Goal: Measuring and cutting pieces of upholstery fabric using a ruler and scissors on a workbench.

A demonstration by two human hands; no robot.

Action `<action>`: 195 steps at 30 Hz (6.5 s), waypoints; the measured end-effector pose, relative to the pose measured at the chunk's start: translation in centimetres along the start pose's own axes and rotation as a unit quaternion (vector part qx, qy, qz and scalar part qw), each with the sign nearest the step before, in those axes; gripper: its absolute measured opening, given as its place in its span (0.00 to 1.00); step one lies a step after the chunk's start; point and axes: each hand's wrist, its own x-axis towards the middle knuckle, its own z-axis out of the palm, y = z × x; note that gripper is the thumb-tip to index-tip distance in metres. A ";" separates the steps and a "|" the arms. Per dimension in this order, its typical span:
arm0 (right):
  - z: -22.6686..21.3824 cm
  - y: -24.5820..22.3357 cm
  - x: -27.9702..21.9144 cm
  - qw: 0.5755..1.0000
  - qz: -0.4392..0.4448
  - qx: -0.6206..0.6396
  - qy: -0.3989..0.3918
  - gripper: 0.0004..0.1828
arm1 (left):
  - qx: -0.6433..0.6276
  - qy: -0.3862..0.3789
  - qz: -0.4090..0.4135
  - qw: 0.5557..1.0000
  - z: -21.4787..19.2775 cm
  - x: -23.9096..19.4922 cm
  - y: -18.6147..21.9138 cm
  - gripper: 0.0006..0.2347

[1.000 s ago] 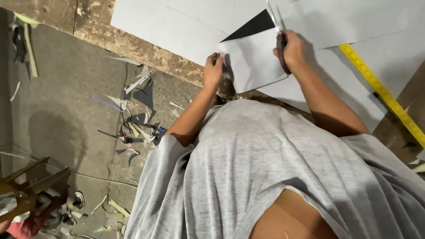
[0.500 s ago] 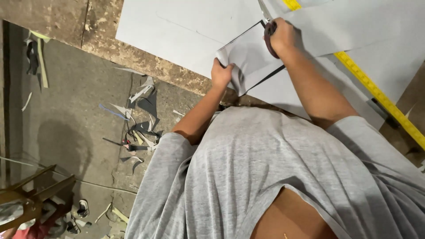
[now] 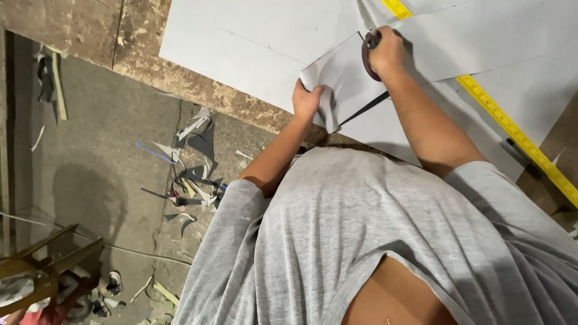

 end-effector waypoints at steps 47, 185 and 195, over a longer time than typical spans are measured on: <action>-1.7 5.9 -6.8 0.940 0.146 0.305 0.044 0.23 | -0.029 -0.096 0.057 0.993 -1.2 2.4 -3.7 0.16; -18.7 -2.4 -23.8 0.935 -0.268 0.228 -0.039 0.24 | 0.220 -0.192 0.581 0.759 -6.3 -16.9 22.5 0.16; -18.4 -2.7 -24.1 0.933 -0.225 0.273 -0.069 0.21 | 0.192 -0.200 0.549 0.788 -5.5 -16.6 22.3 0.14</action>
